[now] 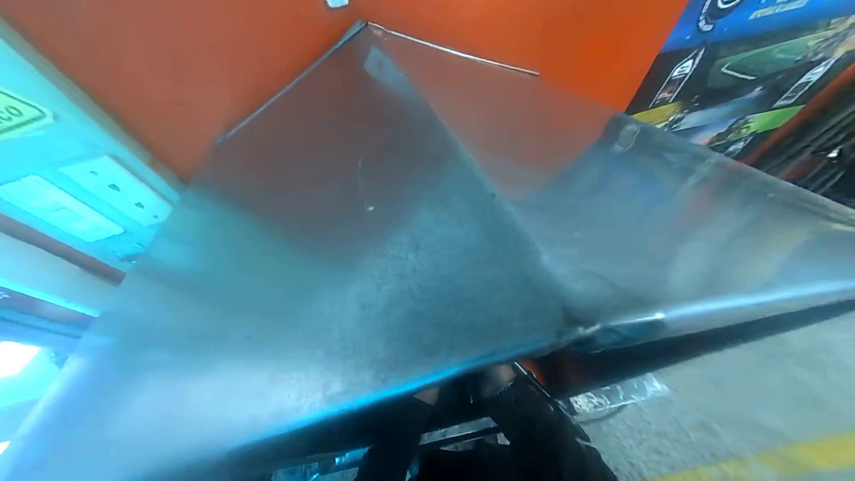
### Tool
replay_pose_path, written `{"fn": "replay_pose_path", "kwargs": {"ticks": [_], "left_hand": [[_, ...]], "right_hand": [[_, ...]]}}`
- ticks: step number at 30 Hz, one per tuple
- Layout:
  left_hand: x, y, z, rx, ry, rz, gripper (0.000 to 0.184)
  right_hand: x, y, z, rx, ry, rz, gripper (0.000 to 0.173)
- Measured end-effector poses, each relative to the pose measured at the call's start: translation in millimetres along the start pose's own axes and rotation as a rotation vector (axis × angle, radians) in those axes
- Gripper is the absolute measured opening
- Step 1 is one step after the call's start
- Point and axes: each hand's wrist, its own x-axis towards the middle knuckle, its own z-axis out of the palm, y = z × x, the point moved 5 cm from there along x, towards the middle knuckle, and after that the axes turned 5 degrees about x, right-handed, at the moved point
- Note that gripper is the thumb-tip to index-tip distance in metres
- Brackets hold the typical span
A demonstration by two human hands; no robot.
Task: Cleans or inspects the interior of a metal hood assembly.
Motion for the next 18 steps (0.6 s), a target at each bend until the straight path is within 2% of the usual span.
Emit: {"fn": "replay_pose_path", "kwargs": {"ticks": [2, 4, 6, 7, 9, 11, 13, 16, 18], "left_hand": [[-7, 20, 0, 0.108, 0.058, 0.112, 0.027], [-10, 31, 0, 0.045, 0.001, 0.013, 0.029], [-10, 15, -4, 0.0, -0.034, -0.087, 0.035], [-6, 11, -10, 0.002, -0.018, -0.119, 0.034], [1, 28, -25, -0.032, 0.029, -0.157, 0.03], [-4, 36, -21, -0.143, 0.088, -0.026, 0.03], [-15, 22, -1, -0.223, 0.06, 0.042, 0.031], [-10, -7, -2, -0.078, 0.058, 0.058, 0.029], [-7, 7, -15, -0.011, 0.089, 0.058, 0.029]], "right_hand": [[-12, -12, 5, 0.003, 0.008, 0.0, 0.022], [-20, -18, 6, 0.025, 0.02, -0.002, 0.023], [-22, -14, 1, 0.024, 0.04, 0.051, 0.029], [-21, -13, 0, 0.025, 0.04, 0.08, 0.031], [-20, -15, 2, 0.036, 0.036, 0.106, 0.031], [-24, -17, 4, 0.044, 0.026, 0.102, 0.029], [-28, -16, 7, 0.055, 0.018, 0.074, 0.027], [-25, -19, 9, 0.095, 0.029, 0.059, 0.027], [-22, -14, 6, 0.093, 0.019, 0.047, 0.028]]}}
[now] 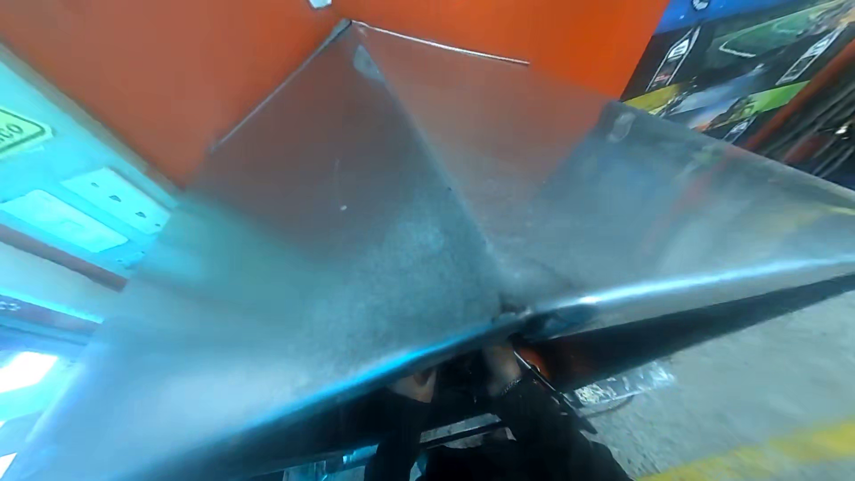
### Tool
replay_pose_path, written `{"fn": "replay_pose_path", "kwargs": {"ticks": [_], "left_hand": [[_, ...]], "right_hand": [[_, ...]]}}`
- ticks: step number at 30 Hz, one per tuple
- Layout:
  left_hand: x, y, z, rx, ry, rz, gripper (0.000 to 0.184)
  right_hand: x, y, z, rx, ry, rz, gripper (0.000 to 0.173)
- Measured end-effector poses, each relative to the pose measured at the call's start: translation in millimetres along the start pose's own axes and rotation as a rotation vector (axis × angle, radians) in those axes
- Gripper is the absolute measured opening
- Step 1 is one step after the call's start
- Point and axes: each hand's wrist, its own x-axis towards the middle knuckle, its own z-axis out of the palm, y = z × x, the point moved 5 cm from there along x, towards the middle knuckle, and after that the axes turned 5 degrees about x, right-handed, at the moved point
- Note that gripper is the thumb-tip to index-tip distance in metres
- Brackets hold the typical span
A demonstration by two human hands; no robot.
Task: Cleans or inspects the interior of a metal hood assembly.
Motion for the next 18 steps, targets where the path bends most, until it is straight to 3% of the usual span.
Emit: {"fn": "replay_pose_path", "kwargs": {"ticks": [3, 7, 10, 12, 14, 16, 18], "left_hand": [[-8, 22, 8, -0.132, -0.036, 0.084, 0.026], [9, 14, -7, -0.13, -0.142, -0.12, 0.028], [9, 24, -2, -0.15, -0.196, 0.112, 0.026], [3, 11, 5, -0.162, -0.262, 0.112, 0.029], [13, -3, -5, -0.148, -0.243, 0.125, 0.034], [18, 17, -15, -0.104, -0.234, -0.026, 0.032], [7, 26, -7, -0.153, -0.188, 0.034, 0.028]], "right_hand": [[-1, 3, 0, 0.026, -0.029, 0.002, 0.027], [-1, -2, -3, -0.028, -0.014, -0.009, 0.032], [-2, -5, 0, -0.058, -0.003, -0.02, 0.033], [-4, -6, 1, -0.059, 0.002, -0.045, 0.03], [1, -7, -2, -0.074, 0.022, -0.062, 0.035], [3, -8, -5, -0.086, 0.054, -0.083, 0.034], [1, -10, -2, -0.053, 0.063, -0.064, 0.027]]}}
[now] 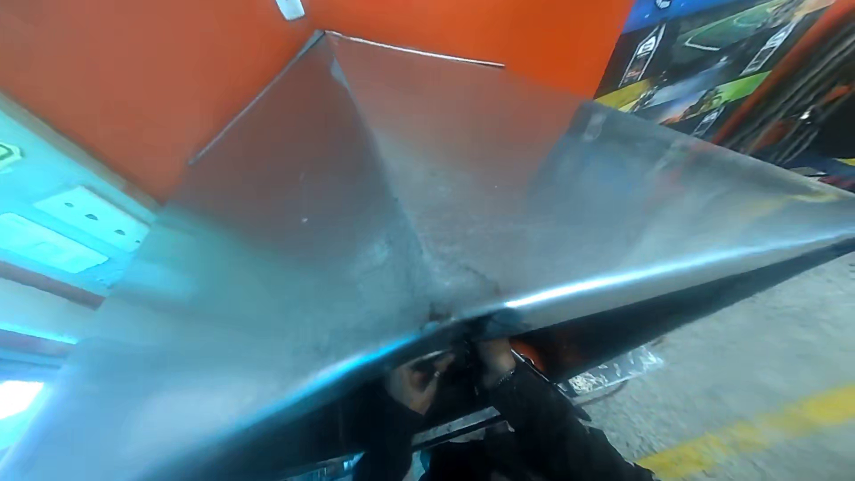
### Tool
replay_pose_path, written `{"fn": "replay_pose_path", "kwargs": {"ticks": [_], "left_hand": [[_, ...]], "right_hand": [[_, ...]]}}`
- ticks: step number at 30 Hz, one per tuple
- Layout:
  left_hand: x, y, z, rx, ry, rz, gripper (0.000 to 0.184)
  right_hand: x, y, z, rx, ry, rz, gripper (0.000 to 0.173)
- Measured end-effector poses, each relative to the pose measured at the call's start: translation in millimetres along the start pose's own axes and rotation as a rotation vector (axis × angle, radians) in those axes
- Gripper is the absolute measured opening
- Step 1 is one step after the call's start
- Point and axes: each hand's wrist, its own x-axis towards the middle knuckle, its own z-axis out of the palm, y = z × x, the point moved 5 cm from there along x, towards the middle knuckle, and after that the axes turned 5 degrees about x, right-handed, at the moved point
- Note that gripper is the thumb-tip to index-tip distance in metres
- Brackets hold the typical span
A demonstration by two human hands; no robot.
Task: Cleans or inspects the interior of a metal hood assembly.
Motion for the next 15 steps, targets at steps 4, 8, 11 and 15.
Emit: {"fn": "replay_pose_path", "kwargs": {"ticks": [4, 8, 11, 15], "left_hand": [[-10, -31, -2, 0.223, 0.237, 0.163, 0.024], [-16, 88, 11, 0.549, 0.384, 0.085, 0.019], [-36, 21, 32, 0.61, 0.541, 0.581, 0.015], [-50, -7, 20, 0.657, 0.495, 0.668, 0.017]], "right_hand": [[-1, -9, 1, -0.006, 0.0, 0.062, 0.035], [-3, -7, 8, 0.044, 0.064, 0.048, 0.035], [-36, -27, 22, 0.048, 0.088, 0.067, 0.039], [-32, -29, 21, 0.059, 0.127, 0.068, 0.035]]}}
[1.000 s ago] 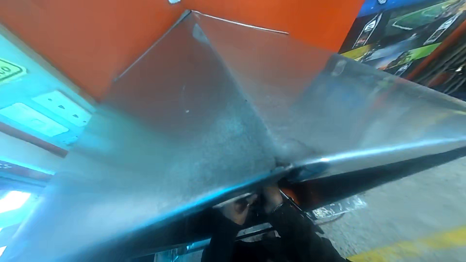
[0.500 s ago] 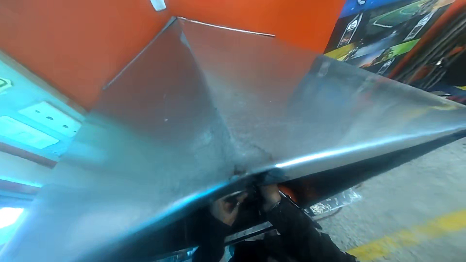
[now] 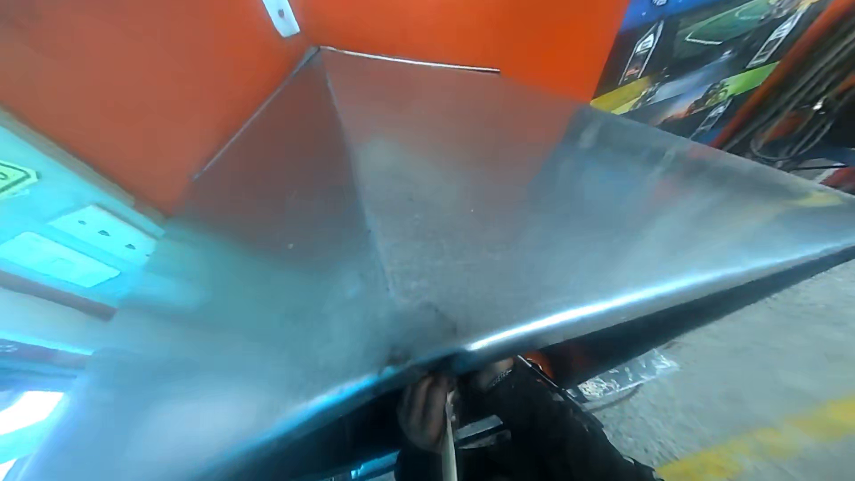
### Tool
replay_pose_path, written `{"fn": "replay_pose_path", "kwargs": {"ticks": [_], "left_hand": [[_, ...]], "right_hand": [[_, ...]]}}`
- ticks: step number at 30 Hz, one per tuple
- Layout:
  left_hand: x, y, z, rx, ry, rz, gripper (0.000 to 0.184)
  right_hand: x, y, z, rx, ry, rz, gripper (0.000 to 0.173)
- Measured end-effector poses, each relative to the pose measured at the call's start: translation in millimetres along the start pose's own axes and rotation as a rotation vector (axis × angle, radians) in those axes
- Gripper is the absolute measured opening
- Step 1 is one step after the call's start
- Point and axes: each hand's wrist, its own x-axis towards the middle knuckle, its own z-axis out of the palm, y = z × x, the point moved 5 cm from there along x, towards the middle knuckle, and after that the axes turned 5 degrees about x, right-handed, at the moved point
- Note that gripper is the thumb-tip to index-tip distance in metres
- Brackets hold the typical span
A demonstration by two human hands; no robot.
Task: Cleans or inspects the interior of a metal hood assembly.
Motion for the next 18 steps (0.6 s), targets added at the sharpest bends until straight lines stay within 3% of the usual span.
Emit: {"fn": "replay_pose_path", "kwargs": {"ticks": [5, 8, 11, 15, 16, 17, 18], "left_hand": [[75, 58, -18, 0.101, -0.073, -0.21, 0.015], [37, 29, 1, 0.036, -0.051, -0.12, 0.018], [-5, 7, 18, 0.048, -0.015, -0.146, 0.016], [-42, -16, 25, 0.091, -0.036, -0.105, 0.023], [-26, -7, 20, 0.054, -0.051, -0.202, 0.019], [7, 15, 7, 0.043, -0.21, -0.461, 0.013], [42, 36, -4, 0.061, -0.428, -0.848, 0.011]], "right_hand": [[7, 14, 0, 0.005, -0.029, -0.011, 0.039], [8, 15, 0, 0.022, 0.028, -0.01, 0.038], [11, 21, -4, 0.055, 0.032, -0.055, 0.037], [-13, -7, 0, 0.034, 0.08, -0.044, 0.035], [-3, -1, 0, 0.032, 0.069, -0.084, 0.037], [14, 11, -1, 0.05, 0.046, -0.144, 0.04], [21, 22, -3, 0.074, 0.012, -0.166, 0.038]]}}
